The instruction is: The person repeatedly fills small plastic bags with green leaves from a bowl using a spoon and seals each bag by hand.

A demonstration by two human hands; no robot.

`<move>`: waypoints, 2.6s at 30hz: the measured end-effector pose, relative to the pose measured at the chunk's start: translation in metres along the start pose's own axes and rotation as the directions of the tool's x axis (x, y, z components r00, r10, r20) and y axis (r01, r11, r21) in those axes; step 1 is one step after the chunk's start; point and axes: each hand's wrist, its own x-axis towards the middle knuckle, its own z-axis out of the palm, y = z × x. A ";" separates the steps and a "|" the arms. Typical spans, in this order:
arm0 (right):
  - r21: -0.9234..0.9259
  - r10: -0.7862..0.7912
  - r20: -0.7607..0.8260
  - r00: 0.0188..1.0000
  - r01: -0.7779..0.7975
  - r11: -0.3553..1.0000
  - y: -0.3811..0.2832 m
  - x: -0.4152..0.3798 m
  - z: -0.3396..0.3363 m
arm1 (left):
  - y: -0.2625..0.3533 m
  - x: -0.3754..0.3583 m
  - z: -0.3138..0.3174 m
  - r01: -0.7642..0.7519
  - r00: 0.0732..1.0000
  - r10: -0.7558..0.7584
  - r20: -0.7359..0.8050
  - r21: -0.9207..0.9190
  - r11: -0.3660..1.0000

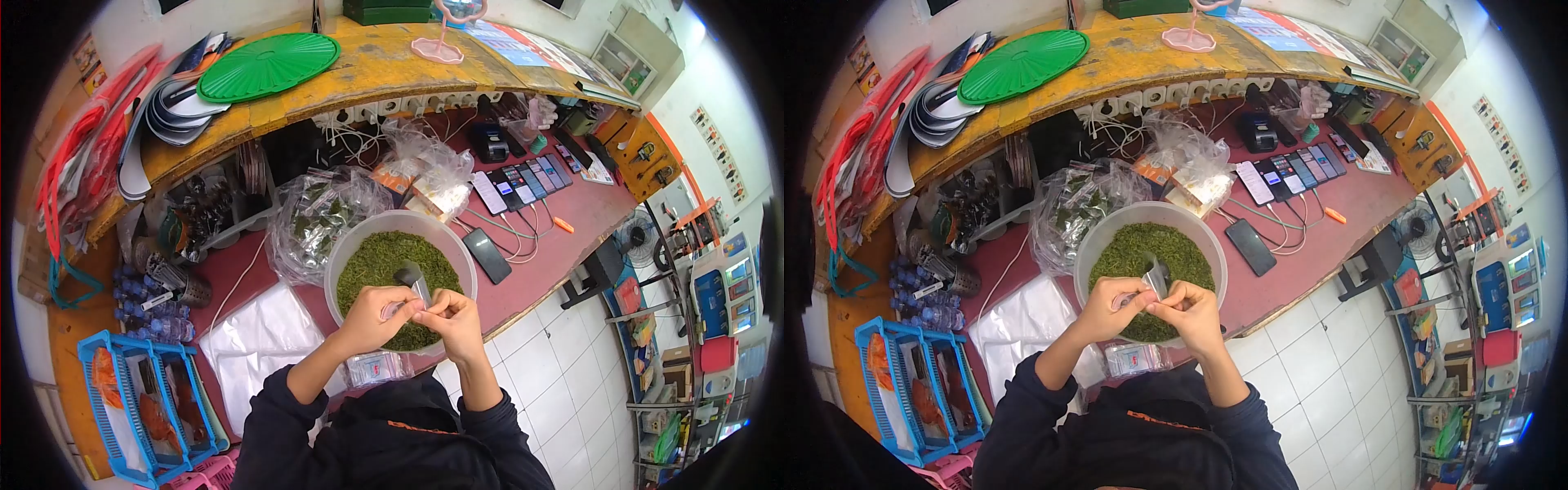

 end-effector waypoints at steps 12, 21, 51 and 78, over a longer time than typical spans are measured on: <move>-0.865 -0.260 0.108 0.960 0.220 0.451 -0.027 -0.005 -0.011 | -0.005 -0.008 -0.005 -0.150 0.984 0.176 0.002 0.537 0.830; -0.679 -0.015 0.126 0.992 0.097 0.728 -0.049 0.000 -0.027 | -0.019 0.011 -0.031 -0.135 0.969 -0.050 0.242 0.688 0.713; -0.938 0.025 0.315 0.949 0.307 0.163 -0.013 0.032 -0.024 | -0.028 -0.009 -0.063 -0.076 0.900 0.248 -0.358 0.433 0.898; -0.978 -0.675 0.171 0.718 0.209 -0.025 -0.068 0.009 -0.031 | -0.035 0.018 -0.013 0.082 0.967 0.025 -0.252 0.404 0.911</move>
